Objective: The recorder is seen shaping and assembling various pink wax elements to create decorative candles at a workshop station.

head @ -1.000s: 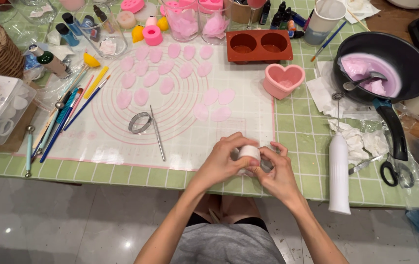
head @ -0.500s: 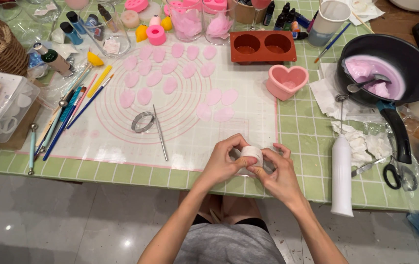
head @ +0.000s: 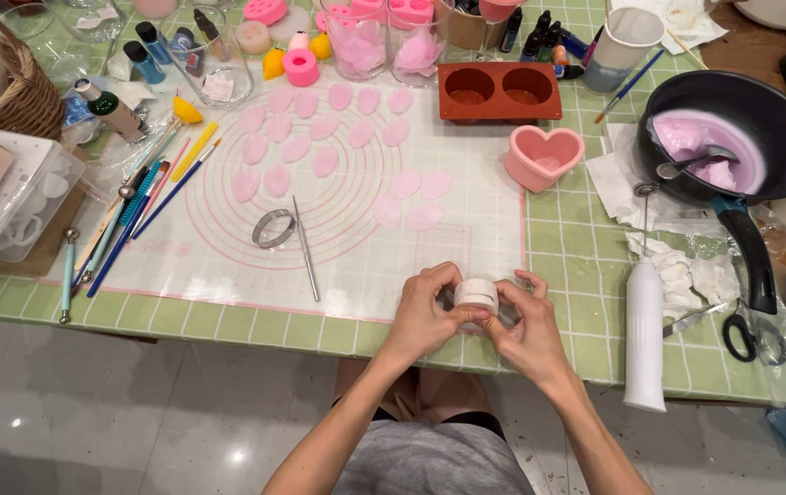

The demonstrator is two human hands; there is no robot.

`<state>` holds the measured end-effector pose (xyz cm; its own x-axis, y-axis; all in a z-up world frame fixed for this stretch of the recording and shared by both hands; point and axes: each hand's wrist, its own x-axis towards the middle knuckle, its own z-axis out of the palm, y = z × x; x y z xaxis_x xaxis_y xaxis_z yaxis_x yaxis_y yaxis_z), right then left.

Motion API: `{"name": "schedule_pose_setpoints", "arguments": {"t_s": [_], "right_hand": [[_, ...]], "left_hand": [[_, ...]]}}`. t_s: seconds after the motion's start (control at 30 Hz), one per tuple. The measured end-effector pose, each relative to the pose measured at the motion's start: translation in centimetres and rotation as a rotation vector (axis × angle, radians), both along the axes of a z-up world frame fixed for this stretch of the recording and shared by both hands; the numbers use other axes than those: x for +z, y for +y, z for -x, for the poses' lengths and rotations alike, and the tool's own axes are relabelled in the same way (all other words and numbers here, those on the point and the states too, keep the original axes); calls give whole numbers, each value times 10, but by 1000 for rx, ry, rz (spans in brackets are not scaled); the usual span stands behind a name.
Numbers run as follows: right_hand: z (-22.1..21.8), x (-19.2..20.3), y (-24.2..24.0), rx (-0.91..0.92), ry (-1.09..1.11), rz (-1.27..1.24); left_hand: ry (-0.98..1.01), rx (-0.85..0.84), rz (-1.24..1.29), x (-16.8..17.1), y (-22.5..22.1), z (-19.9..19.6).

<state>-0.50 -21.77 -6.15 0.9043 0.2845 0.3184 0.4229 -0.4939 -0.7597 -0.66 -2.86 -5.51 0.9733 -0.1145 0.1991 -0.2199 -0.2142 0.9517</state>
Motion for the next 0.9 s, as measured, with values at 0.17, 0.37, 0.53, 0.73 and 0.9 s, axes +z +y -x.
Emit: {"name": "schedule_pose_setpoints", "arguments": {"t_s": [0.17, 0.37, 0.53, 0.73, 0.9], "right_hand": [[5, 6, 2, -5, -37, -5], [3, -2, 1, -19, -84, -1], [2, -3, 2, -17, -87, 39], [3, 5, 4, 23, -167, -7], [2, -2, 2, 25, -155, 2]], "left_hand": [[-69, -72, 40, 15, 6, 2], [-24, -11, 21, -1, -2, 4], [32, -5, 2, 12, 3, 2], [-270, -176, 32, 32, 5, -3], [-53, -43, 47, 10, -8, -3]]}}
